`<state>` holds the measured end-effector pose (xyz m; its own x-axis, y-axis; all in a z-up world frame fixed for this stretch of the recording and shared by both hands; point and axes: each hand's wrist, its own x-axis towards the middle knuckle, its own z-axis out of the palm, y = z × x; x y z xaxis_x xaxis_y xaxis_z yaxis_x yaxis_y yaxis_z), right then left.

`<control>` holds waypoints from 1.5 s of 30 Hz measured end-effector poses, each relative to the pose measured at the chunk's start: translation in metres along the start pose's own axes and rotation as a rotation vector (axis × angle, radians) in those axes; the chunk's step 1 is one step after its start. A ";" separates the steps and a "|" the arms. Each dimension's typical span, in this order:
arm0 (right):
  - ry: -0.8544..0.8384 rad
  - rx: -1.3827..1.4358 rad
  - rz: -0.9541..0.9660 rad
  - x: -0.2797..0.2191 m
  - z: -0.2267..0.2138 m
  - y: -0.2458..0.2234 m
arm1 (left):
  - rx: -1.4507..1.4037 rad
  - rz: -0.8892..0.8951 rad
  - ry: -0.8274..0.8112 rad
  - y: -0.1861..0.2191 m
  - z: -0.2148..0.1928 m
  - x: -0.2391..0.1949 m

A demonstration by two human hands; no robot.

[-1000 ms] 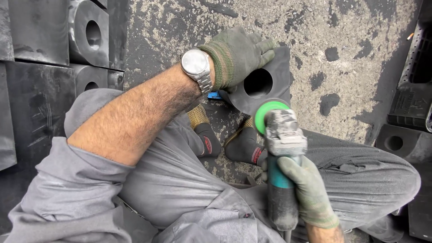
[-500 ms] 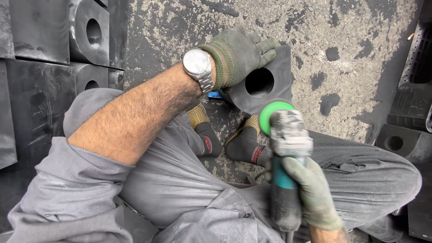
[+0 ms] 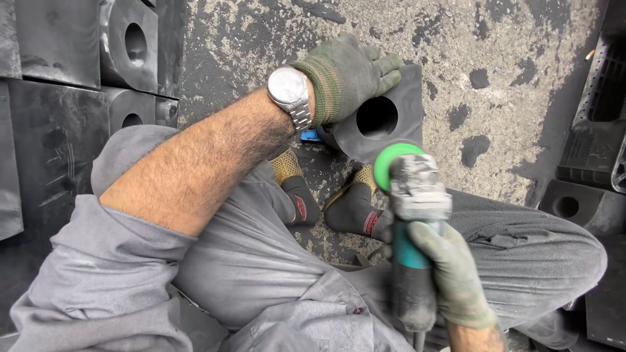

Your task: Using a hand-held angle grinder to smooth and shape black rubber industrial blocks.

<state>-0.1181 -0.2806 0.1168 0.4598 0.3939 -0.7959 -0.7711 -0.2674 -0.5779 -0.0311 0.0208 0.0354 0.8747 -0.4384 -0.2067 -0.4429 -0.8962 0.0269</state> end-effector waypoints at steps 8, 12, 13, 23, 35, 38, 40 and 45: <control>0.118 0.031 0.020 0.006 0.009 -0.006 | 0.037 0.002 -0.037 0.000 -0.003 0.002; -0.007 -0.063 0.078 0.012 0.022 -0.007 | 0.008 -0.008 0.039 -0.002 0.014 0.006; -0.004 -0.066 0.076 0.008 0.018 -0.010 | 0.007 -0.008 0.043 -0.001 0.008 0.006; 0.082 -0.007 -0.010 0.013 0.003 -0.006 | -0.033 -0.014 -0.008 0.000 0.003 0.003; 0.113 0.029 0.013 0.014 0.012 -0.014 | -0.005 0.002 -0.023 -0.001 0.007 0.008; 0.039 -0.054 0.057 0.015 0.016 -0.012 | 0.001 -0.003 -0.068 -0.001 -0.004 0.002; 0.029 -0.063 0.067 0.015 0.013 -0.014 | -0.015 -0.019 -0.091 -0.003 -0.009 0.001; 0.158 0.076 -0.023 0.012 -0.002 -0.014 | -0.026 0.002 -0.007 -0.003 0.015 0.010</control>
<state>-0.1008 -0.2741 0.1149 0.5366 0.2548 -0.8044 -0.7879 -0.1901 -0.5858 -0.0243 0.0203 0.0185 0.8722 -0.4402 -0.2132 -0.4396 -0.8966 0.0525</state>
